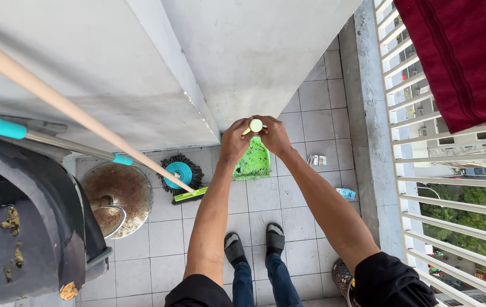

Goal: The person is seen repairing or assembling a cleaning tool handle on a balcony by attaching a plastic cap to a wooden pole.

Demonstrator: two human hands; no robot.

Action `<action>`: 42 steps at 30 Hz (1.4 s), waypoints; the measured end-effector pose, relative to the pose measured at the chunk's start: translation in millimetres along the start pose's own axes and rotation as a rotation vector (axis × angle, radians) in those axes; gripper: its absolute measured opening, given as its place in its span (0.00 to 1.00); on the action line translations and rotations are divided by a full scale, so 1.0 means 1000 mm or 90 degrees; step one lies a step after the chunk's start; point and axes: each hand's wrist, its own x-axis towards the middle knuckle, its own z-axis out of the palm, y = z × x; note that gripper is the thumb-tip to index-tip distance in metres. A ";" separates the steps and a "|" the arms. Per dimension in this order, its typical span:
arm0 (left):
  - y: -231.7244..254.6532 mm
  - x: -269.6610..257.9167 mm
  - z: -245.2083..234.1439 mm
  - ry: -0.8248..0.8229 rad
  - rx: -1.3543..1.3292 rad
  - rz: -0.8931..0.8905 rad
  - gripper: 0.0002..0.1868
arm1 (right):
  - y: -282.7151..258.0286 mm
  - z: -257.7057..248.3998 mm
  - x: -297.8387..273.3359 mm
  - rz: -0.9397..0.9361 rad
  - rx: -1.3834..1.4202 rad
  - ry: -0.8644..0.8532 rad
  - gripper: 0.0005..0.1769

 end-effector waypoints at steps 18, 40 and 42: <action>-0.027 0.036 0.002 0.009 0.053 0.012 0.25 | 0.014 0.012 0.035 0.027 -0.016 0.027 0.26; -0.040 0.053 0.020 -0.039 0.018 -0.043 0.28 | 0.034 0.015 0.051 0.041 -0.032 0.036 0.29; -0.035 0.056 0.020 -0.048 0.016 -0.064 0.29 | 0.033 0.014 0.053 0.045 -0.035 0.046 0.32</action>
